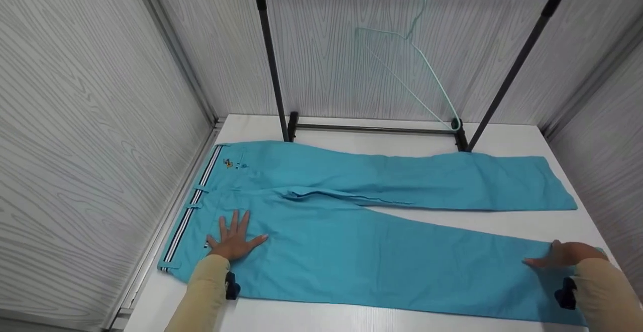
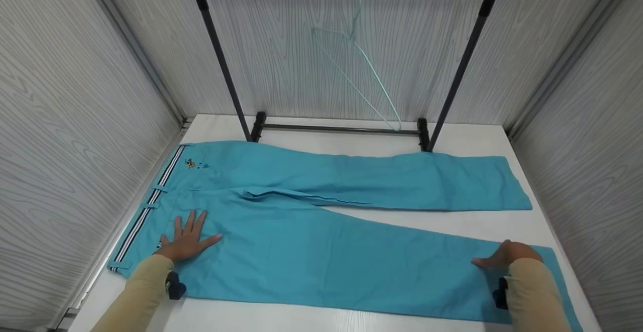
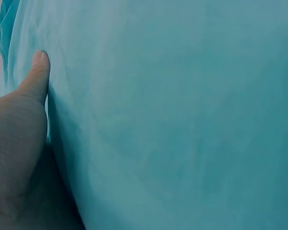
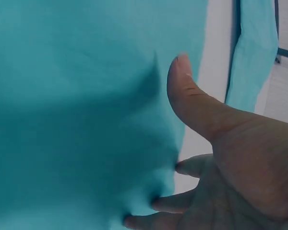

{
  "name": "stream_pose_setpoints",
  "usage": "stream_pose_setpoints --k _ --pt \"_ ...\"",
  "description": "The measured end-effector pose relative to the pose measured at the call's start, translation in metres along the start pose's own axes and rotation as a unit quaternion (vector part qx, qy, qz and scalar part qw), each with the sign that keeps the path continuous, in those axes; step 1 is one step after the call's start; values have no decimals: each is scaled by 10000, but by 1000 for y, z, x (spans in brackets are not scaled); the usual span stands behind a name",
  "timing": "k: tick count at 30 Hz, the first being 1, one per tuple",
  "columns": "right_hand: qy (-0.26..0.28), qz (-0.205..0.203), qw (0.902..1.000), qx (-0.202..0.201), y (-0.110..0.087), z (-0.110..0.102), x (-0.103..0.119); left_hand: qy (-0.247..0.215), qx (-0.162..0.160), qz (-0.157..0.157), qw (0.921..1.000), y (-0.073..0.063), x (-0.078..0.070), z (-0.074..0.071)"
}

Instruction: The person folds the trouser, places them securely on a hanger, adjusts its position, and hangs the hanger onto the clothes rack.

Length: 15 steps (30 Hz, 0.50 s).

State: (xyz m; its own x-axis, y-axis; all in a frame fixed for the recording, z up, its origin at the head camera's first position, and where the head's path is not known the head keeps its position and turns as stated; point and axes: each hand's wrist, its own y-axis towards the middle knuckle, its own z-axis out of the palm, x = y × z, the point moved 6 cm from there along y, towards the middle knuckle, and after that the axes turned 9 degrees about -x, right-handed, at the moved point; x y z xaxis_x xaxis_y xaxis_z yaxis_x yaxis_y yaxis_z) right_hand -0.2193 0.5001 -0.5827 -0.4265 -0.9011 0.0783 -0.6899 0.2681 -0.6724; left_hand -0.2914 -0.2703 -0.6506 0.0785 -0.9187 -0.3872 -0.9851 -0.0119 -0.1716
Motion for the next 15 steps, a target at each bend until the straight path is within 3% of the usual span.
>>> stream_pose_setpoints --k 2,4,8,15 --pt "-441 -426 9975 -352 4 3 4 -47 -27 28 10000 -1 -2 0" --pt "-379 -260 9971 -611 8 4 0 -101 -55 24 9999 0 -4 1" --pt "-34 -190 9932 -1149 19 4 -9 -201 -93 -11 9998 -3 -6 4" --pt "580 -904 9797 -1694 42 11 -16 -138 -20 -90 9999 -10 -8 -10"
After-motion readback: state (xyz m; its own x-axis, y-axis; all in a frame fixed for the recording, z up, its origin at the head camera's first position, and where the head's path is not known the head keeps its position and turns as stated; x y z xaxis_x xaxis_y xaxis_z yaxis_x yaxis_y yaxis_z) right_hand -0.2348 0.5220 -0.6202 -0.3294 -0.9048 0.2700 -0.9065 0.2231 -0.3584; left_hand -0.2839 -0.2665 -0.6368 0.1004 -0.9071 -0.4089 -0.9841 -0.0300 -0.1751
